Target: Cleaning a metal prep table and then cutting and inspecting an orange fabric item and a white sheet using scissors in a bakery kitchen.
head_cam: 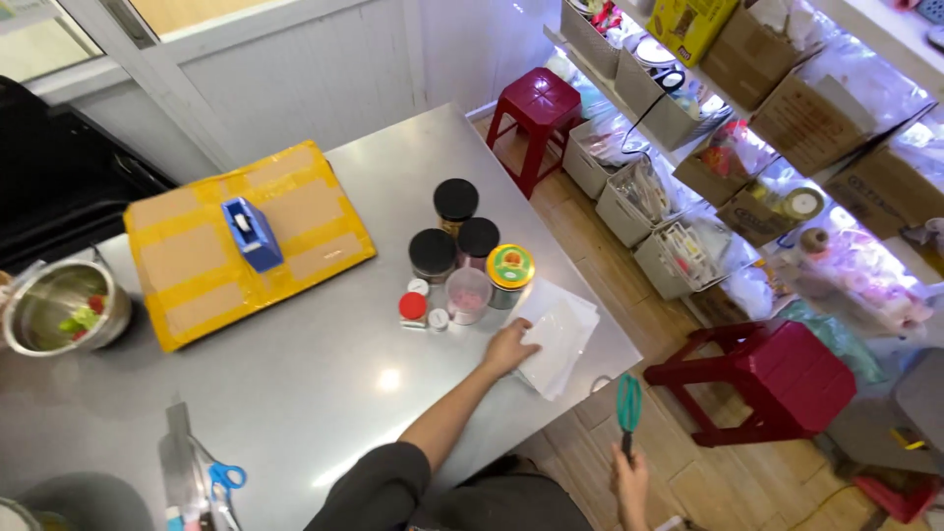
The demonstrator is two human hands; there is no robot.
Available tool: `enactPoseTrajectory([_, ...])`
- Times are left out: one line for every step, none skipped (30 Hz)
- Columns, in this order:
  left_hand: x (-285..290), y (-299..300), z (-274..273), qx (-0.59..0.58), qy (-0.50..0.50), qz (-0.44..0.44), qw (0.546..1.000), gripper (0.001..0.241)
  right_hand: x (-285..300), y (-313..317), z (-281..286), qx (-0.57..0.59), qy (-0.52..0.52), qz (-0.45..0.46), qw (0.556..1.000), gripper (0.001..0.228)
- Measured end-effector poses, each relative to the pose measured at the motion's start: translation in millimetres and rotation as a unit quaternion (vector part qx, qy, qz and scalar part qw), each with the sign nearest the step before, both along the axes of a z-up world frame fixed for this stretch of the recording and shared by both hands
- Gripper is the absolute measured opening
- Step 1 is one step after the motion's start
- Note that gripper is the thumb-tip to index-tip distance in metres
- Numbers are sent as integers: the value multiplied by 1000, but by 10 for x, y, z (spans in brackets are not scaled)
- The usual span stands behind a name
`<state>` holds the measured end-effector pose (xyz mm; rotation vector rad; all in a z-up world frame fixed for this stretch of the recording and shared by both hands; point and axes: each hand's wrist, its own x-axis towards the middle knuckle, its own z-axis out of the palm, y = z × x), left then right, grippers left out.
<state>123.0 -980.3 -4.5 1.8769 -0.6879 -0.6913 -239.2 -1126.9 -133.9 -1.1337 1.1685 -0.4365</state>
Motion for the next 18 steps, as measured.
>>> enactPoseTrajectory([-27, 19, 77, -3, 2, 4, 1000, 58, 12, -55, 63, -3, 2, 4, 1000, 26])
enactPoseTrajectory([-7, 49, 164, 61, -76, 20, 995, 59, 86, -120, 122, -11, 11, 21, 1000, 27])
enactPoseTrajectory([11, 85, 250, 126, -152, 36, 980, 61, 161, -177, 179, -20, 19, 38, 999, 28])
enactPoseTrajectory([-60, 183, 245, 128, -150, 41, 979, 61, 289, -261, 258, -18, 21, 43, 999, 28])
enactPoseTrajectory([-134, 283, 237, 117, -202, 69, 970, 57, 417, -340, 332, -132, 60, 101, 984, 29])
enactPoseTrajectory([-239, 386, 224, 106, -251, 96, 957, 54, 509, -406, 409, -242, 98, 158, 952, 33])
enactPoseTrajectory([-383, 451, 144, 109, -247, 99, 958, 54, 657, -465, 489, -241, 100, 163, 952, 33])
enactPoseTrajectory([-466, 496, 74, 125, -264, 86, 953, 49, 870, -535, 564, -263, 82, 196, 941, 34])
enactPoseTrajectory([-549, 547, 8, 142, -280, 73, 947, 44, 1083, -597, 643, -284, 63, 227, 929, 36])
enactPoseTrajectory([-590, 570, -79, 143, -279, 73, 947, 44, 1266, -630, 712, -283, 63, 229, 929, 36])
enactPoseTrajectory([-627, 597, -165, 149, -315, 76, 934, 38, 1455, -659, 782, -280, 75, 253, 923, 37])
enactPoseTrajectory([-687, 611, -256, 155, -348, 81, 921, 32, 1632, -706, 859, -278, 87, 278, 915, 38])
enactPoseTrajectory([-696, 687, -256, 156, -345, 84, 922, 32, 1702, -690, 959, -278, 89, 282, 914, 38])
enactPoseTrajectory([-689, 768, -252, 185, -334, 76, 921, 31, 1794, -669, 1060, -255, 51, 283, 923, 33])
enactPoseTrajectory([-682, 851, -247, 215, -322, 67, 919, 29, 1888, -644, 1163, -231, 14, 284, 931, 28])
enactPoseTrajectory([-684, 890, -110, 215, -322, 71, 919, 29, 1889, -632, 1233, -232, 14, 287, 929, 28])
enactPoseTrajectory([-687, 932, 28, 235, -312, 89, 916, 26, 1889, -618, 1305, -190, -50, 278, 940, 23])
enactPoseTrajectory([-670, 981, 167, 254, -304, 106, 912, 24, 1905, -595, 1373, -147, -115, 266, 946, 19])
